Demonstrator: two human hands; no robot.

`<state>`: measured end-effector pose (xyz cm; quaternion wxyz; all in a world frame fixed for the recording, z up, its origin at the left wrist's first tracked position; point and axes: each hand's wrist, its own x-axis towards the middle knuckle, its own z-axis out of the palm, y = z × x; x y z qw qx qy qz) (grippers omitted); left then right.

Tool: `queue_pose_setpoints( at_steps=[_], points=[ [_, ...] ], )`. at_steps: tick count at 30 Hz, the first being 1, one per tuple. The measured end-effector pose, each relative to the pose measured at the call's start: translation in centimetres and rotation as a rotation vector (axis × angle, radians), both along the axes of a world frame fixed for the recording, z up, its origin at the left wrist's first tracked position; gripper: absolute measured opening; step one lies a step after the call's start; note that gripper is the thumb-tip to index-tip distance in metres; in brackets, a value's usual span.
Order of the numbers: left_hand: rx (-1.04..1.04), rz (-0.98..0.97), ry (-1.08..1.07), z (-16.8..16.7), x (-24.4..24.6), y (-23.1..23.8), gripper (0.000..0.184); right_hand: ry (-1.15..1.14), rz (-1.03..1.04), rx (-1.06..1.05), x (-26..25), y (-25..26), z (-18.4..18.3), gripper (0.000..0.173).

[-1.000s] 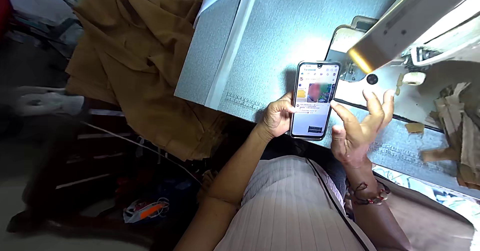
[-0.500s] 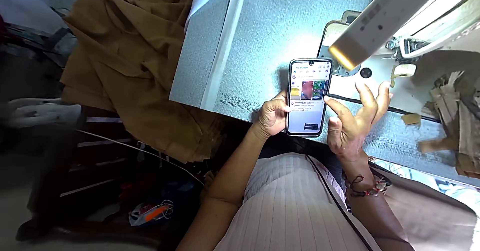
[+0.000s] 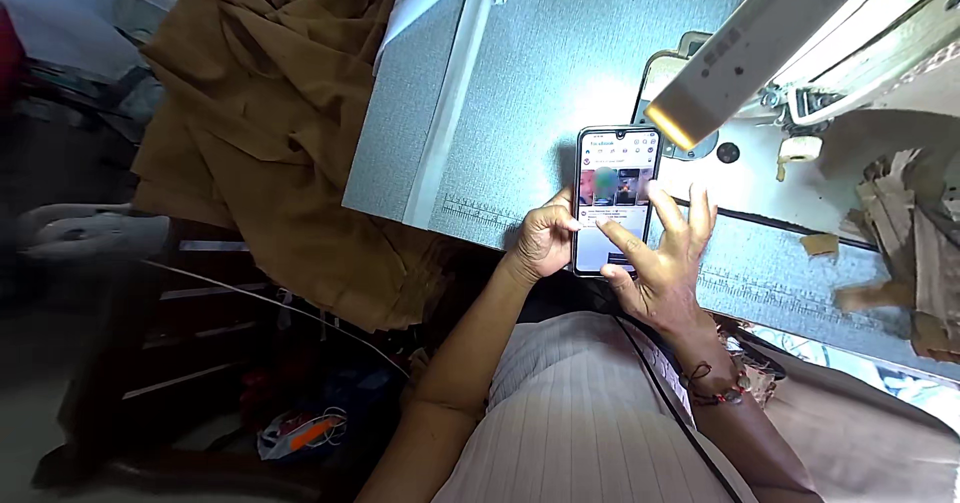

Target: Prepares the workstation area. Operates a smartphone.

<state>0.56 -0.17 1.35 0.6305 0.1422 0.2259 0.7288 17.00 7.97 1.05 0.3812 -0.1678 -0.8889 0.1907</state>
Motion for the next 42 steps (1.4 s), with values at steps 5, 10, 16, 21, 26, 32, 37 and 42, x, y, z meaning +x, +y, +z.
queue_pose_setpoints(
  at_steps=[5,10,16,21,26,32,37,42],
  points=[
    [-0.01,-0.004,-0.013,-0.2,0.0,0.0,0.04,0.044,0.002,0.015,1.0,0.2,-0.4,0.052],
    [-0.003,-0.017,0.0,-0.2,0.0,0.1,0.04,0.082,-0.04,0.021,1.5,0.7,-1.0,0.052],
    [0.001,-0.017,-0.008,-0.2,0.0,0.1,0.04,0.135,-0.086,0.05,1.9,1.9,-0.9,0.052],
    [-0.018,-0.011,0.021,-0.2,0.1,0.0,0.039,0.151,-0.097,0.028,2.0,2.0,-1.1,0.054],
    [-0.012,-0.008,0.017,-0.4,0.0,0.0,0.038,0.134,-0.095,0.021,2.0,2.0,-1.2,0.054],
    [0.017,-0.026,-0.01,-0.5,-0.1,0.0,0.042,0.126,-0.092,0.017,2.0,2.0,-1.2,0.052],
    [0.013,-0.015,-0.002,-0.5,-0.1,0.0,0.04,0.109,-0.096,0.007,1.9,1.9,-1.1,0.052],
    [-0.005,-0.008,0.0,-0.4,-0.1,0.0,0.04,0.102,-0.101,0.008,1.9,2.0,-1.1,0.053]
  ],
)
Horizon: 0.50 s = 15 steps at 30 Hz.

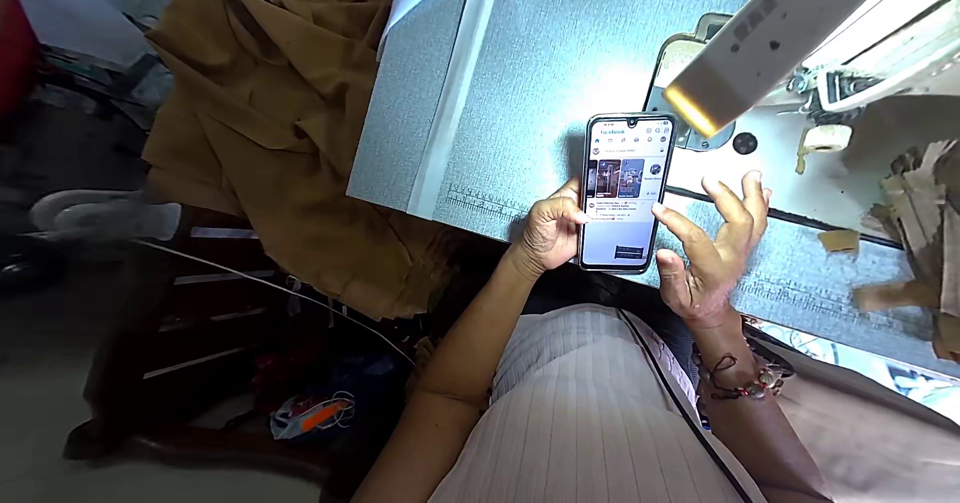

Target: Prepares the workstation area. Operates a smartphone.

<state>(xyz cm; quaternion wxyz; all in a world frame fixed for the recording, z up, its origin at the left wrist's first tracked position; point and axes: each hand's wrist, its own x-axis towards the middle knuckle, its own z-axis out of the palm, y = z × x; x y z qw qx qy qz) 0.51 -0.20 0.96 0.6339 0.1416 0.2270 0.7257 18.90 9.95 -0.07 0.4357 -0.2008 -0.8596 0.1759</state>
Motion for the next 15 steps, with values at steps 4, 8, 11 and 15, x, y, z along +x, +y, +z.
queue_pose_setpoints(
  at_steps=[4,8,11,15],
  points=[
    [0.104,-0.037,-0.037,-1.7,-0.3,0.2,0.045,-0.02,-0.011,-0.012,-0.2,0.0,0.1,0.055],
    [0.014,-0.014,-0.001,-0.1,0.0,0.0,0.04,-0.042,-0.008,-0.027,-0.2,0.0,0.3,0.055],
    [0.032,-0.02,0.003,0.0,-0.1,0.0,0.039,-0.051,-0.009,-0.028,-0.2,0.1,0.2,0.055],
    [0.013,-0.007,-0.006,0.0,0.0,0.1,0.039,-0.053,-0.008,-0.027,-0.1,0.1,0.3,0.056]
  ],
)
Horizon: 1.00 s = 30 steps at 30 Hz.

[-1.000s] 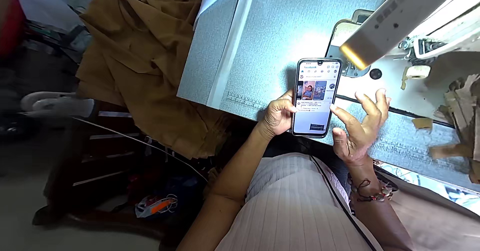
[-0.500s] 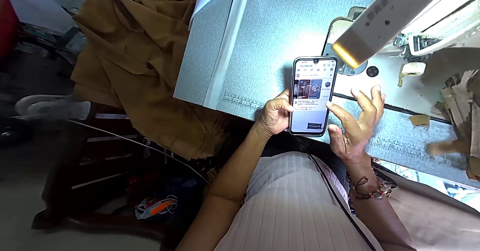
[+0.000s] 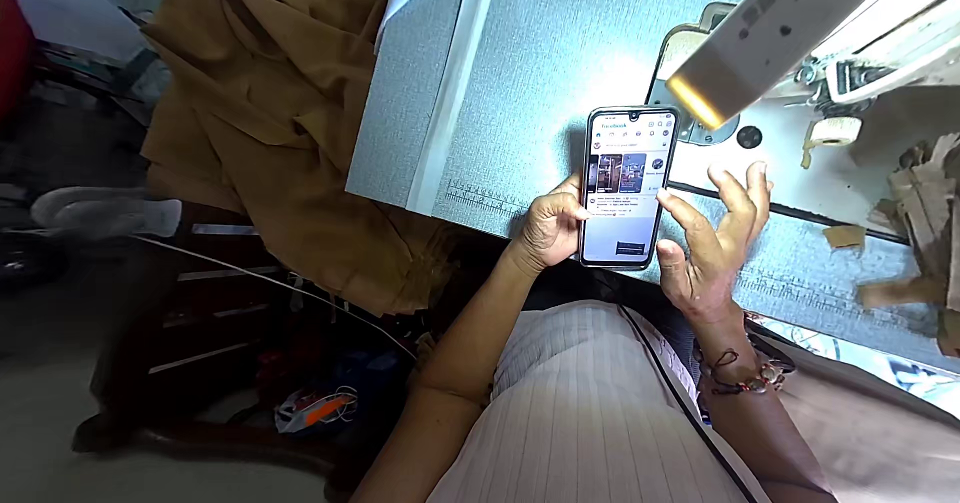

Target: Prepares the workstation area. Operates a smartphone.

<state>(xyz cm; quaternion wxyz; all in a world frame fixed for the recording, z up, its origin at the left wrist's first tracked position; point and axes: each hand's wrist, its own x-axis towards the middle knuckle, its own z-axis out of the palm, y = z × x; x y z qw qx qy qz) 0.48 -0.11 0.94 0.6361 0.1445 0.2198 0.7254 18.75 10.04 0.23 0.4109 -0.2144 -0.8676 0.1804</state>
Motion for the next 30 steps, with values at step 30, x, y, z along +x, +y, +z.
queue_pose_setpoints(
  at_steps=[30],
  points=[
    [-0.012,0.004,-0.004,0.07,0.1,-0.03,0.042,-0.04,0.155,0.042,-0.48,-0.25,-0.44,0.054]
  ],
)
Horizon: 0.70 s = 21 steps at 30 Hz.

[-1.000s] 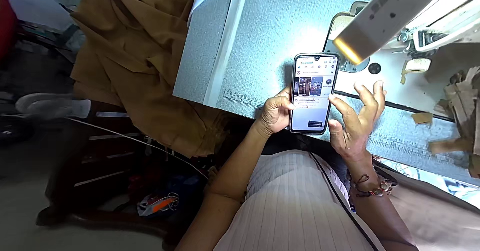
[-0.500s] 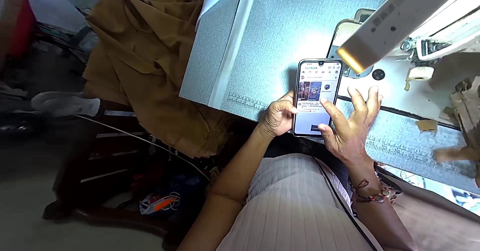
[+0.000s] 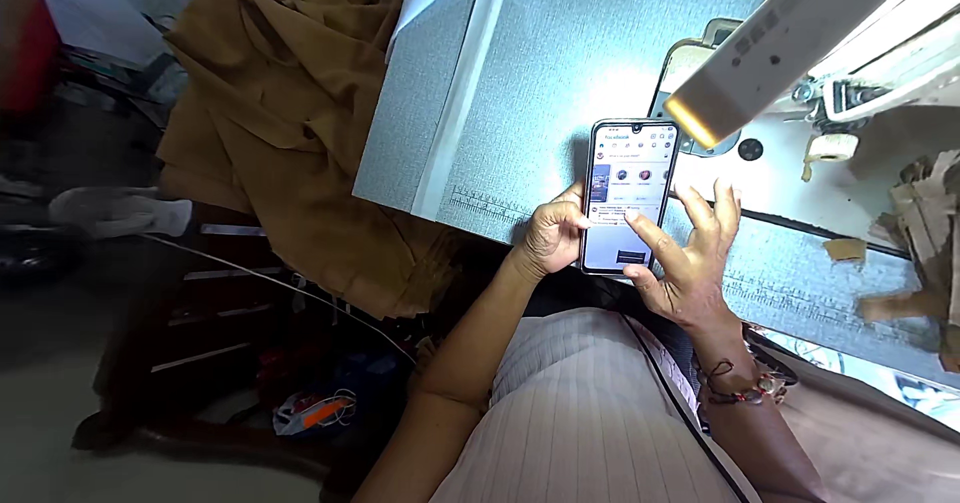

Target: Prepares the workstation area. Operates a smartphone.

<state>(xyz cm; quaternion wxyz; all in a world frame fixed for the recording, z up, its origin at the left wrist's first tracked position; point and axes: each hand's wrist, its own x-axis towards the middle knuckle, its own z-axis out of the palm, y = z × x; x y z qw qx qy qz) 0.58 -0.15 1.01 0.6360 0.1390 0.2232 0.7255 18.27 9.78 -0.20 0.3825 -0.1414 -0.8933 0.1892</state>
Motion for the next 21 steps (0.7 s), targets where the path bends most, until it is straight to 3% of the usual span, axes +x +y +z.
queue_pose_setpoints(
  at_steps=[15,21],
  points=[
    [0.01,0.002,0.002,-0.06,-0.07,-0.11,0.039,0.087,-0.03,0.023,0.36,0.02,-0.2,0.049],
    [0.018,-0.011,0.009,-0.03,-0.07,-0.04,0.039,0.07,-0.179,-0.001,0.28,0.01,0.16,0.051]
  ],
)
